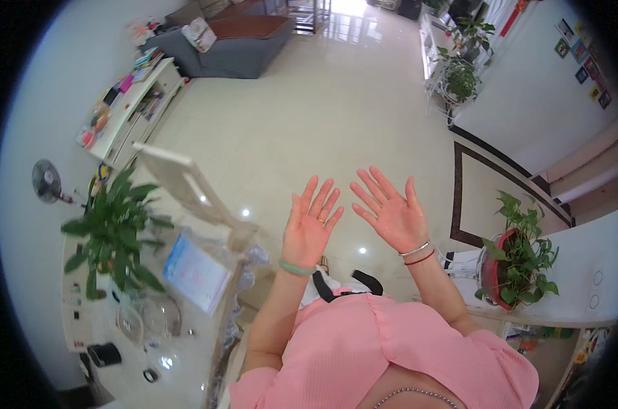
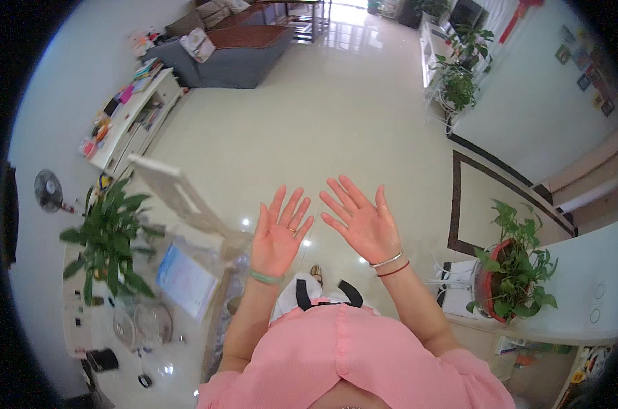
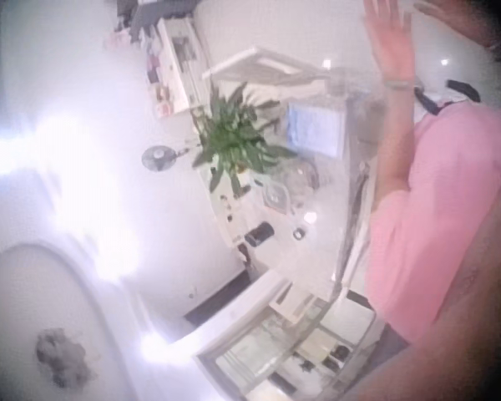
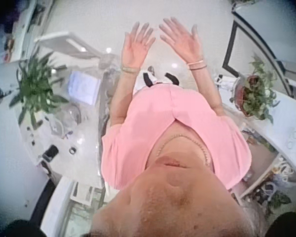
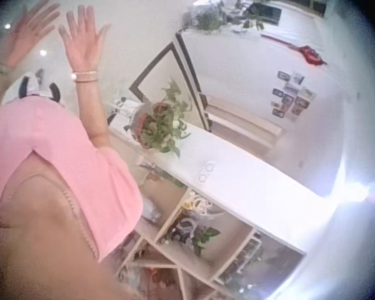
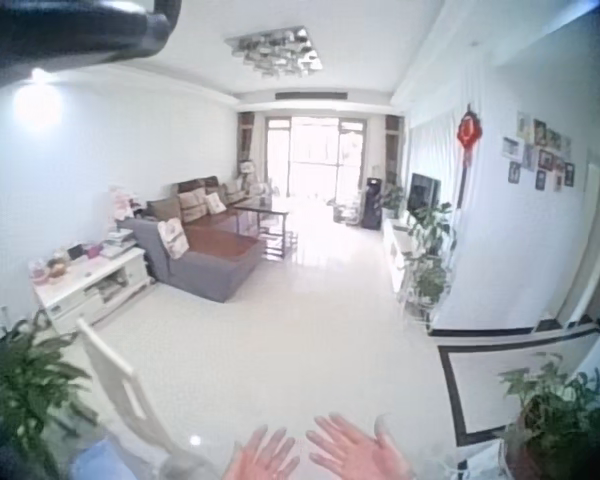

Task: The person chops red and white vegetables on a wooden cutting board using a cleaver. After chopping, they wash their hands at the sink, dry them with a towel, and walk through the living room.

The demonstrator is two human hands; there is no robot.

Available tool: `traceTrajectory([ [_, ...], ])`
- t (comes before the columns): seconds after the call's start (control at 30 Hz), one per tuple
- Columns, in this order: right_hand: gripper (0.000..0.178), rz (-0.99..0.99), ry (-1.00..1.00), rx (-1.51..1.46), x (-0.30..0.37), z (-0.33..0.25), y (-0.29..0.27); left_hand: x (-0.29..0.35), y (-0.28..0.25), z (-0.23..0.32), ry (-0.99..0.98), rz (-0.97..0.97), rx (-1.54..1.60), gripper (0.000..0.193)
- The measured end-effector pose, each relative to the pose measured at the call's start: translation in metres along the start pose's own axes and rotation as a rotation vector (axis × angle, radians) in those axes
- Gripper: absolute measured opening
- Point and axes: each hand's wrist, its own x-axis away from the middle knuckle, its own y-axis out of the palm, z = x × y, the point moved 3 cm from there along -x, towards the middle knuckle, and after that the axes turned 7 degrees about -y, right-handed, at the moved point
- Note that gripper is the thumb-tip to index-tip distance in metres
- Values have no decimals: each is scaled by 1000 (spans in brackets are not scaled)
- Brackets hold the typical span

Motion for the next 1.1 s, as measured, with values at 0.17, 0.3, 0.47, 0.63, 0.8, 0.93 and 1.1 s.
traceTrajectory([
  [0.17,75,57,-146,-25,-87,-65,-33,-123,6,25,-121,11,-44,57],
  [0.3,74,89,-171,-80,-158,-103,-73,-221,-10,33,-187,-20,1,57],
  [0.47,74,109,-167,-15,-272,-163,-107,-357,-15,60,-217,-10,-47,58],
  [0.63,75,50,-123,101,-407,-225,-127,-483,-5,103,-153,0,-91,60],
  [0.8,76,52,-35,114,-528,-269,-136,-591,-13,140,-114,67,-19,59],
  [0.93,77,62,6,12,-624,-294,-165,-686,-30,164,-115,104,27,58],
  [1.1,76,29,-31,7,-756,-344,-200,-827,-40,206,-101,22,23,60],
])
